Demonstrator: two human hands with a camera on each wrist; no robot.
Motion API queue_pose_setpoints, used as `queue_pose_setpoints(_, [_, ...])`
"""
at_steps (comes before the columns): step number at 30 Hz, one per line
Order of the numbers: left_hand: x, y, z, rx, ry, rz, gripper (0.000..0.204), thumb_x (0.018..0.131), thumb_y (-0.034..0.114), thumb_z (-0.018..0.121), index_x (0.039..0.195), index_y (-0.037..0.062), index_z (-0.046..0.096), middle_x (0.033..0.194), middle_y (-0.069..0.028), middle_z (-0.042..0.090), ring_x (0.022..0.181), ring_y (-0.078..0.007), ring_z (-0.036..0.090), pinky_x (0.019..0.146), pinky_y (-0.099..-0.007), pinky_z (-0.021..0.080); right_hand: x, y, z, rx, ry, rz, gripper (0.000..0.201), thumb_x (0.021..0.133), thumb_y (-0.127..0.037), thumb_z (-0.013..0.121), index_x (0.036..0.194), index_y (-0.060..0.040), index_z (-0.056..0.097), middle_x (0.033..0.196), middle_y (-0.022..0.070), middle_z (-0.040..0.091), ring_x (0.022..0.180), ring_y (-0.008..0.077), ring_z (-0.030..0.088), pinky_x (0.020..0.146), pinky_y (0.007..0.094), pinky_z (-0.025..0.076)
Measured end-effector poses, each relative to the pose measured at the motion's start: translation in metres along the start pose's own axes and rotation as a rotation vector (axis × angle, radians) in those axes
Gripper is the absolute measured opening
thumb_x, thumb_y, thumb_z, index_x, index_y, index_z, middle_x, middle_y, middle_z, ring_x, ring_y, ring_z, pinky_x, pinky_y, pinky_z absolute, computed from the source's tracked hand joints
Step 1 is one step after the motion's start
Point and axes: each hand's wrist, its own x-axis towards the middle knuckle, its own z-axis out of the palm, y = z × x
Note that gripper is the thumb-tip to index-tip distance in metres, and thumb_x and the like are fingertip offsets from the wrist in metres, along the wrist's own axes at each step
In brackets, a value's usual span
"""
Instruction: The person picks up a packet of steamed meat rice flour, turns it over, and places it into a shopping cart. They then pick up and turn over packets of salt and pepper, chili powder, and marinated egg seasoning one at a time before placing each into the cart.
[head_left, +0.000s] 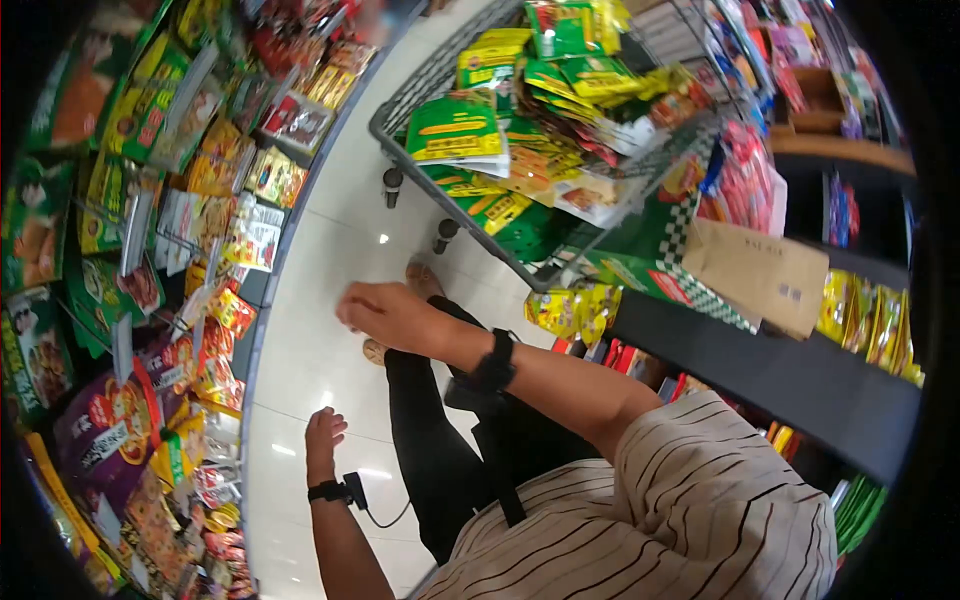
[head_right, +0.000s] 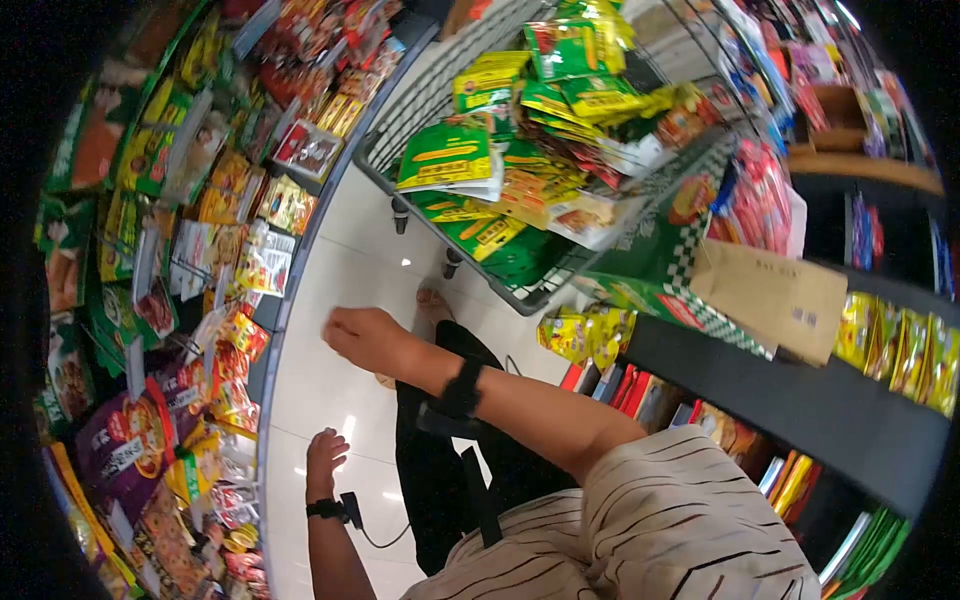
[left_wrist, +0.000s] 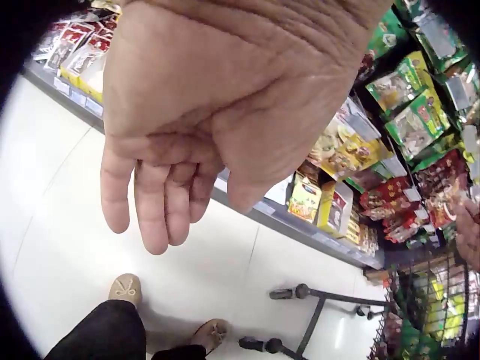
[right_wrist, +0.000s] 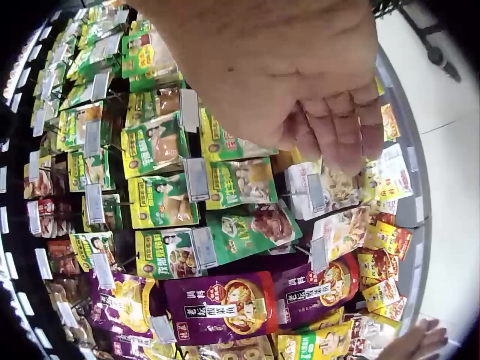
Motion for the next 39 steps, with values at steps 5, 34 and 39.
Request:
queue_pose_setpoints(5, [-0.018, 0.038, 0.023, 0.149, -0.073, 0.11, 0.049, 0.092, 0.045, 0.06, 0.121, 0.0048, 0.057, 0.103, -0.0082, 0.066, 0.094, -0.0189, 0.065, 0.081, -0.0346, 0.05, -0.091, 0.019, -0.024, 0.046, 0.076, 0.123, 0.024, 0.099, -0.021, 0.053, 0.096, 0.0007, 0.062, 0.079, 0.0068, 0.064, 0.073, 0.0132, 0.061, 0.07, 0.0287, 0.05])
queue_pose_setpoints(34, [-0.04, 0.437, 0.473, 1.469, -0.254, 1.169, 0.037, 0.098, 0.023, 0.054, 0.125, 0.0, 0.06, 0.123, -0.0238, 0.061, 0.114, -0.0381, 0.059, 0.096, -0.0424, 0.047, -0.196, 0.025, -0.344, 0.567, 0.132, 0.117, 0.024, 0.102, -0.022, 0.052, 0.109, -0.0021, 0.063, 0.099, 0.0023, 0.066, 0.088, 0.0112, 0.062, 0.081, 0.0271, 0.052])
queue_pose_setpoints(39, [0.02, 0.432, 0.52, 1.625, -0.158, 1.135, 0.026, 0.09, 0.015, 0.057, 0.111, 0.0023, 0.064, 0.111, -0.0238, 0.066, 0.104, -0.0406, 0.063, 0.087, -0.0481, 0.051, -0.207, 0.041, -0.365, 0.638, 0.15, 0.13, 0.024, 0.103, -0.022, 0.05, 0.11, -0.0024, 0.063, 0.099, 0.0017, 0.064, 0.089, 0.0099, 0.062, 0.082, 0.0263, 0.052])
